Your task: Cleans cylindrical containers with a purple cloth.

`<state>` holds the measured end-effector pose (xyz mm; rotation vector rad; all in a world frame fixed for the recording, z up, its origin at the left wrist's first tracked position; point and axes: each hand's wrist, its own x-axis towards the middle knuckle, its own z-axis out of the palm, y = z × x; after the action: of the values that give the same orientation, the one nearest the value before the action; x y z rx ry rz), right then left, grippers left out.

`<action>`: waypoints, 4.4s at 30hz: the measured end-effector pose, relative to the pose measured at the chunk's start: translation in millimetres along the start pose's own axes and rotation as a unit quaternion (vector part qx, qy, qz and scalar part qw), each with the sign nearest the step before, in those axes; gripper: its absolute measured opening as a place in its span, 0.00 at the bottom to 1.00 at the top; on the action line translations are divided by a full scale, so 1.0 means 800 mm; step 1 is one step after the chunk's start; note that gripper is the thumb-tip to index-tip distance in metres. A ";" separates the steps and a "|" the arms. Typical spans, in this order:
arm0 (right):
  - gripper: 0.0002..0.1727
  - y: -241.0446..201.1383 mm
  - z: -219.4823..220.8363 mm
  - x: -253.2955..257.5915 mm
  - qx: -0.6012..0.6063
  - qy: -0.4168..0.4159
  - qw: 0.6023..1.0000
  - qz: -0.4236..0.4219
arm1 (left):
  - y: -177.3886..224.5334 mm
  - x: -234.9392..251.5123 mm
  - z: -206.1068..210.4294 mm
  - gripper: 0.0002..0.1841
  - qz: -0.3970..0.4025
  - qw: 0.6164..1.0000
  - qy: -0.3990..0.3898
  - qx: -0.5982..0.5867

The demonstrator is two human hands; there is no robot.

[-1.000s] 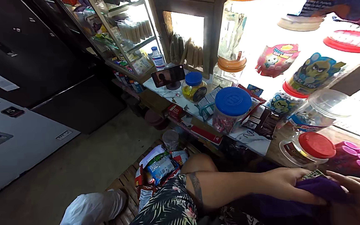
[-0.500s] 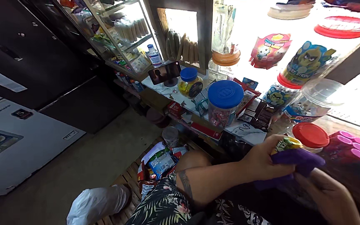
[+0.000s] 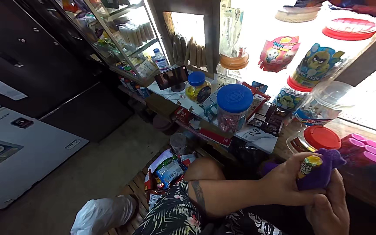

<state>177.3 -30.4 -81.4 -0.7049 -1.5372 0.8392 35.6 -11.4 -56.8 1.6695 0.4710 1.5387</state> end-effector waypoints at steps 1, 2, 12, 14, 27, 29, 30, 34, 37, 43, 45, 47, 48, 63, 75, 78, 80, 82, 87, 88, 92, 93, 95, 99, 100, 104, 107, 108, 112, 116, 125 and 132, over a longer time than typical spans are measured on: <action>0.39 0.001 -0.001 -0.002 0.002 0.001 1.000 0.005 | 0.002 0.000 0.001 0.42 0.002 1.000 -0.014 0.003; 0.37 -0.002 -0.001 -0.001 0.006 0.005 1.000 0.010 | 0.005 0.000 0.001 0.41 0.002 1.000 -0.026 0.006; 0.18 -0.017 -0.020 0.025 -0.012 0.017 1.000 0.009 | 0.024 0.010 -0.018 0.40 -0.074 0.985 -0.135 -0.079; 0.17 -0.024 -0.019 0.025 0.012 0.010 1.000 0.021 | 0.029 0.010 -0.017 0.34 -0.079 0.987 -0.130 -0.057; 0.21 -0.026 -0.011 0.026 -0.033 0.094 0.995 0.015 | 0.016 0.008 -0.012 0.34 -0.060 0.992 -0.102 -0.037; 0.24 -0.031 -0.018 0.033 -0.050 0.100 0.994 0.000 | 0.024 0.008 -0.015 0.28 -0.112 0.985 -0.099 -0.085; 0.25 -0.032 -0.022 0.037 -0.056 0.100 0.993 -0.011 | 0.025 0.008 -0.015 0.27 -0.144 0.981 -0.083 -0.105; 0.25 -0.022 -0.029 0.036 -0.169 0.028 0.981 -0.086 | 0.027 0.010 -0.016 0.28 -0.229 0.958 -0.054 -0.166; 0.23 -0.010 -0.023 0.037 -0.242 -0.027 0.958 -0.151 | 0.025 0.006 -0.016 0.28 -0.191 0.974 -0.073 -0.095; 0.22 -0.007 -0.025 0.037 -0.282 -0.004 0.943 -0.176 | 0.023 0.004 -0.022 0.28 -0.141 0.985 -0.103 0.012; 0.22 -0.007 -0.022 0.037 -0.280 0.007 0.942 -0.186 | 0.023 0.004 -0.020 0.28 -0.142 0.986 -0.087 -0.009; 0.22 -0.007 -0.018 0.036 -0.288 0.013 0.938 -0.193 | 0.020 0.003 -0.018 0.27 -0.138 0.988 -0.060 -0.034; 0.22 -0.006 -0.016 0.035 -0.290 0.015 0.936 -0.196 | 0.019 0.004 -0.018 0.27 -0.142 0.988 -0.044 -0.041; 0.20 -0.011 -0.025 0.037 -0.300 0.000 0.934 -0.193 | 0.014 0.003 -0.013 0.26 -0.173 0.983 -0.035 -0.058; 0.19 -0.007 -0.009 0.026 -0.266 -0.016 0.947 -0.181 | 0.008 0.004 -0.017 0.27 -0.159 0.985 0.021 -0.057; 0.19 -0.007 -0.009 0.025 -0.263 -0.018 0.948 -0.176 | 0.009 0.004 -0.017 0.26 -0.161 0.985 0.024 -0.055; 0.19 -0.007 -0.008 0.026 -0.260 -0.020 0.949 -0.175 | 0.009 0.004 -0.018 0.26 -0.160 0.986 0.023 -0.050; 0.19 -0.006 -0.008 0.026 -0.257 -0.021 0.950 -0.176 | 0.009 0.004 -0.019 0.26 -0.162 0.985 0.022 -0.048; 0.19 -0.007 -0.010 0.026 -0.264 -0.038 0.948 -0.174 | 0.011 0.007 -0.021 0.26 -0.167 0.985 0.024 -0.040; 0.18 -0.007 -0.011 0.026 -0.264 -0.042 0.948 -0.172 | 0.012 0.007 -0.021 0.26 -0.169 0.985 0.025 -0.034; 0.18 -0.006 -0.010 0.026 -0.260 -0.042 0.949 -0.172 | 0.011 0.008 -0.022 0.26 -0.173 0.984 0.026 -0.032; 0.18 -0.006 -0.010 0.026 -0.260 -0.043 0.949 -0.171 | 0.011 0.008 -0.022 0.26 -0.174 0.984 0.026 -0.032; 0.18 -0.006 -0.010 0.026 -0.259 -0.045 0.950 -0.169 | 0.010 0.008 -0.022 0.26 -0.175 0.984 0.025 -0.030; 0.17 -0.007 -0.009 0.026 -0.257 -0.043 0.951 -0.165 | 0.011 0.008 -0.023 0.26 -0.182 0.983 0.025 -0.030; 0.17 -0.007 -0.009 0.026 -0.257 -0.043 0.951 -0.165 | 0.011 0.008 -0.022 0.26 -0.184 0.982 0.027 -0.033; 0.17 -0.006 -0.010 0.025 -0.258 -0.046 0.951 -0.163 | 0.011 0.009 -0.022 0.26 -0.186 0.982 0.030 -0.035; 0.18 -0.007 -0.010 0.025 -0.254 -0.049 0.953 -0.160 | 0.011 0.009 -0.024 0.26 -0.187 0.981 0.026 -0.047; 0.18 -0.008 -0.010 0.025 -0.251 -0.053 0.953 -0.161 | 0.011 0.009 -0.024 0.26 -0.189 0.980 0.026 -0.059; 0.17 -0.010 -0.007 0.024 -0.239 -0.068 0.954 -0.170 | 0.014 0.014 -0.026 0.31 -0.223 0.966 0.039 -0.125; 0.17 -0.013 -0.013 0.027 -0.264 -0.046 0.946 -0.181 | 0.014 0.011 -0.021 0.30 -0.223 0.964 0.013 -0.145; 0.19 -0.019 -0.015 0.031 -0.276 0.009 0.946 -0.168 | 0.011 0.006 -0.021 0.27 -0.191 0.977 -0.048 -0.084; 0.16 -0.018 -0.005 0.020 -0.243 -0.050 0.954 -0.169 | 0.018 0.019 -0.034 0.26 -0.212 0.975 0.028 -0.055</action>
<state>179.3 -24.7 -60.4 -0.7237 -1.9158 0.2382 9.0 -0.9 -37.8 1.3387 0.7089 1.2706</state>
